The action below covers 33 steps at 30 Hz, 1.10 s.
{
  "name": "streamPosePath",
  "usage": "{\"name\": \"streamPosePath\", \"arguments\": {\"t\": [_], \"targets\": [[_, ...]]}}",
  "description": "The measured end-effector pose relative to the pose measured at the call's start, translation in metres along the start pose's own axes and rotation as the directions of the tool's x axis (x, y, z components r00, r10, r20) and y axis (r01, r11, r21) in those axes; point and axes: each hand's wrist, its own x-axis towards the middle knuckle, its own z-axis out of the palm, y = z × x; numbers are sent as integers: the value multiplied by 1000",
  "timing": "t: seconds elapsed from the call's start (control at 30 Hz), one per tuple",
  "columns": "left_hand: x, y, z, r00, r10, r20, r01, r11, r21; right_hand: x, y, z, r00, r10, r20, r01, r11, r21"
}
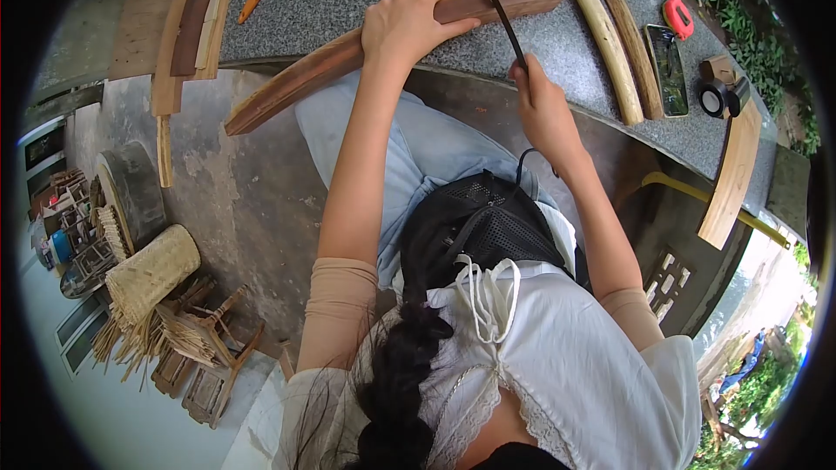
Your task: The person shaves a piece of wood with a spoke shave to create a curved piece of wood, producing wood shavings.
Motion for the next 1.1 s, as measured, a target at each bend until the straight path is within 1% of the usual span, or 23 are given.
{"name": "streamPosePath", "arguments": {"t": [0.07, 0.13, 0.2, 0.23, 0.3, 0.43, 0.5, 0.53, 0.6, 0.63, 0.67, 0.73, 0.77, 0.8, 0.83, 0.87, 0.9, 0.97, 1.0, 1.07, 1.1], "targets": [[0, 0, -1, 1000, -1, 9, 1, 1000, 2, -23, 16, 0, 1000, 21, -1, -21, 999, -35], [-1, 0, 0, 1000, 10, -19, -10, 1000, 2, -30, 18, -3, 999, 47, -6, -47, 996, -73], [-2, 1, 1, 999, 27, -30, -27, 1000, -1, -29, 12, -8, 999, 39, 27, -37, 998, -60], [-2, 1, 0, 998, 41, -48, -41, 999, 2, -20, 8, -8, 999, 42, 23, -41, 997, -59], [-1, 0, 1, 998, 33, -47, -33, 999, -8, 4, 1, -4, 996, 62, 67, -61, 998, -11], [1, -2, 3, 999, 25, -32, -25, 1000, -14, 2, 5, 1, 999, 15, 40, -16, 1000, 22], [1, -2, 3, 999, 20, -29, -21, 1000, -11, -21, 15, 6, 999, 52, 10, -53, 995, 84], [0, -2, 3, 1000, 17, -25, -17, 1000, -5, -26, 17, 4, 998, 58, 9, -59, 995, 80], [-1, -1, 2, 1000, 17, -20, -17, 1000, -19, -34, 17, 3, 947, 284, 152, -314, 917, 247], [0, -1, 1, 1000, 14, -21, -14, 999, -29, -38, 25, 7, 983, 168, 79, -185, 931, 315], [0, 0, -1, 999, 18, -28, -19, 999, -29, -41, 27, 8, 984, 164, 72, -178, 932, 314], [1, 1, -2, 1000, 2, 11, -2, 1000, 6, -43, 29, 7, 999, 25, 46, -36, 965, 260], [1, 1, -1, 1000, 1, 4, -1, 1000, 4, -43, 28, 6, 999, -50, -17, 53, 976, 213], [0, 1, -1, 1000, 0, -1, 0, 1000, -11, -42, 32, 4, 998, -55, -16, 57, 976, 210], [0, 1, -1, 1000, -1, -6, 1, 1000, -25, -41, 37, 2, 996, -83, -39, 80, 993, -85], [-1, 1, -2, 1000, -2, -10, 2, 1000, -24, -40, 40, 1, 992, -118, -54, 89, 924, -372], [-1, 1, -2, 1000, -7, 6, 7, 1000, -18, -39, 34, -2, 991, -122, -55, 92, 923, -373], [0, 2, -3, 1000, -7, 19, 7, 1000, -13, -37, 17, -11, 984, -153, -93, 75, 825, -560], [0, 2, -4, 1000, -7, 17, 8, 1000, -14, -34, 14, -15, 983, -155, -97, 75, 824, -562], [0, 2, -3, 1000, -8, 19, 8, 1000, -16, -25, 11, -19, 973, -214, -84, 116, 774, -622], [0, 3, -4, 1000, -14, 22, 14, 1000, -22, -21, 10, -19, 974, -212, -83, 115, 774, -623]]}}
